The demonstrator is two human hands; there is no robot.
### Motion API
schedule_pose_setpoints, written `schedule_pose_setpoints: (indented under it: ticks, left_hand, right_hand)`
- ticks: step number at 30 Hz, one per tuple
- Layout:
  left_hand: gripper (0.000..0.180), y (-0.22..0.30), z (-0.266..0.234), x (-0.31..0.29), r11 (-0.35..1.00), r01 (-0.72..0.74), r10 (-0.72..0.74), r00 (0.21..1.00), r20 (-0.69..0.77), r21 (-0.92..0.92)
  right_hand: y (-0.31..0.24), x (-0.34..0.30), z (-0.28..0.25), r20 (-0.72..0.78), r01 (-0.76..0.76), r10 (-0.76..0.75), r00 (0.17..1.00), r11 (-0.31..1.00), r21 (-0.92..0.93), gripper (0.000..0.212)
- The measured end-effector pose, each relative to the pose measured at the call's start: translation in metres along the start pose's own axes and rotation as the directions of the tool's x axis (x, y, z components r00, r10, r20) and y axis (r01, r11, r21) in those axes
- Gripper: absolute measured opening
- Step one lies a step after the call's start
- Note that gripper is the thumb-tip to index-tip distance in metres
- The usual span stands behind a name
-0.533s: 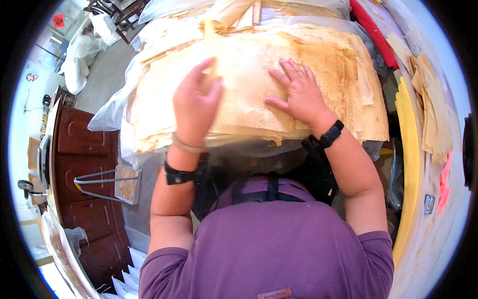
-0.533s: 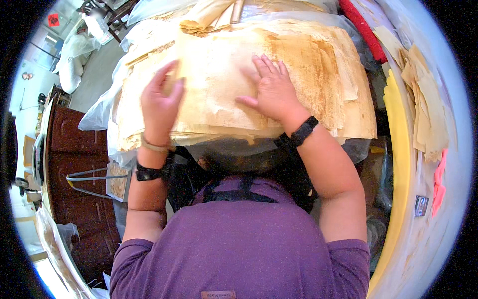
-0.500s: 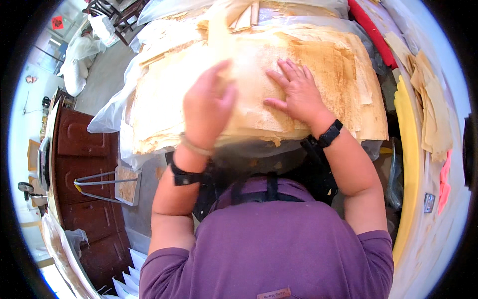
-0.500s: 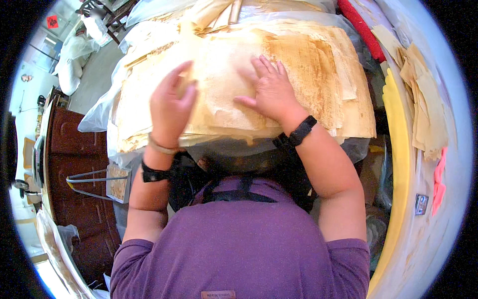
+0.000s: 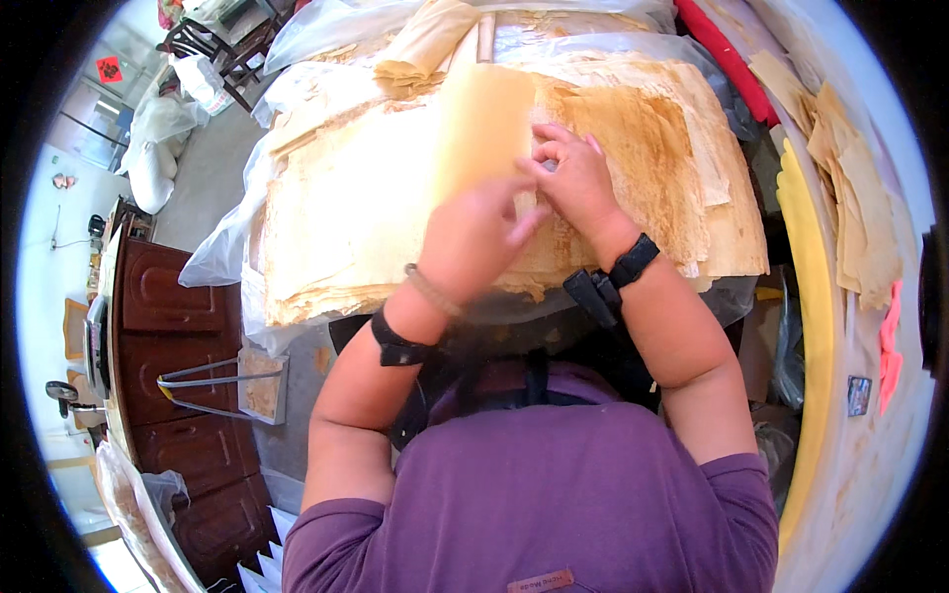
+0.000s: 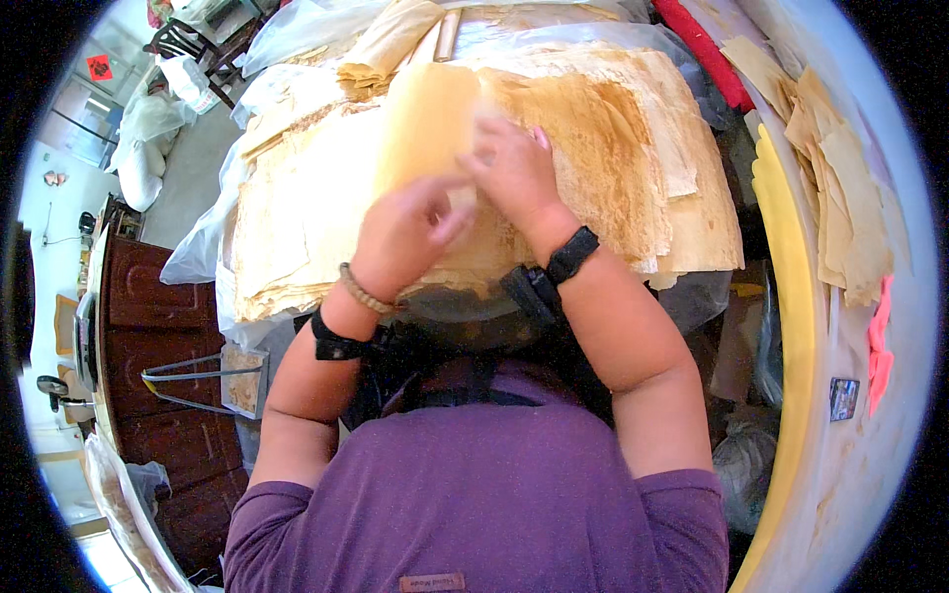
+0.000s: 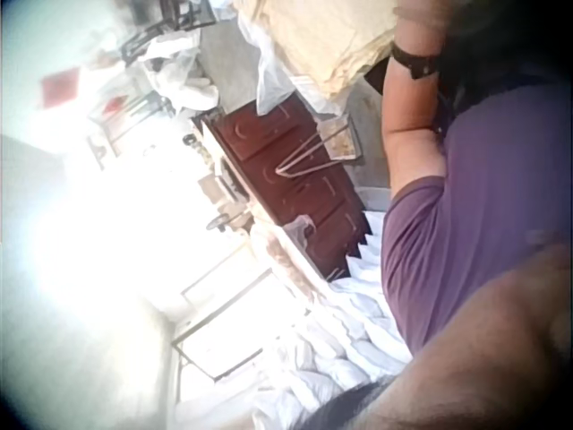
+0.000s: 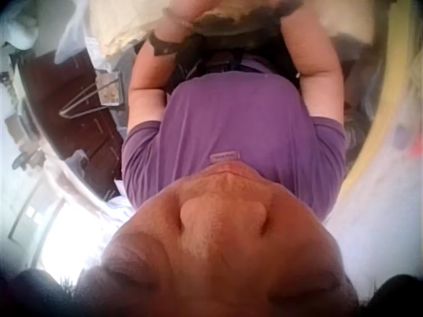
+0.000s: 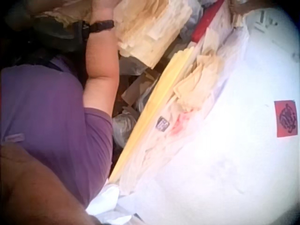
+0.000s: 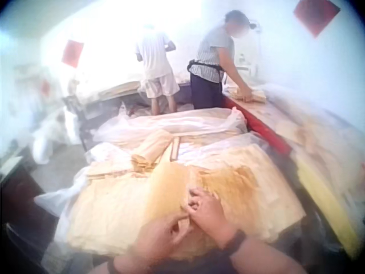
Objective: The person separates and stacks sheets of thin textured paper on a table, occasionally handling a pink cloth.
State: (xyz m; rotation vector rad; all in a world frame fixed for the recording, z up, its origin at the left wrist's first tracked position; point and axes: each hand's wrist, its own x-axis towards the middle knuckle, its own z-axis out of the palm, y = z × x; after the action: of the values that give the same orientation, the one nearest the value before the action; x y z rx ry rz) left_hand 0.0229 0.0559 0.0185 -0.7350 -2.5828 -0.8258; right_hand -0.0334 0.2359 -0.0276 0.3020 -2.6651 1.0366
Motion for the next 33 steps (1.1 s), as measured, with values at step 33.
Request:
schedule_pose_setpoints:
  ticks: [33]
  left_hand:
    - [0.068, -0.100, 0.001, -0.030, 0.656, 0.529, -0.453, 0.847, 0.279, -0.539]
  right_hand:
    - [-0.013, -0.037, -0.018, -0.211, 0.231, -0.236, 0.949, 0.972, -0.050, 0.035]
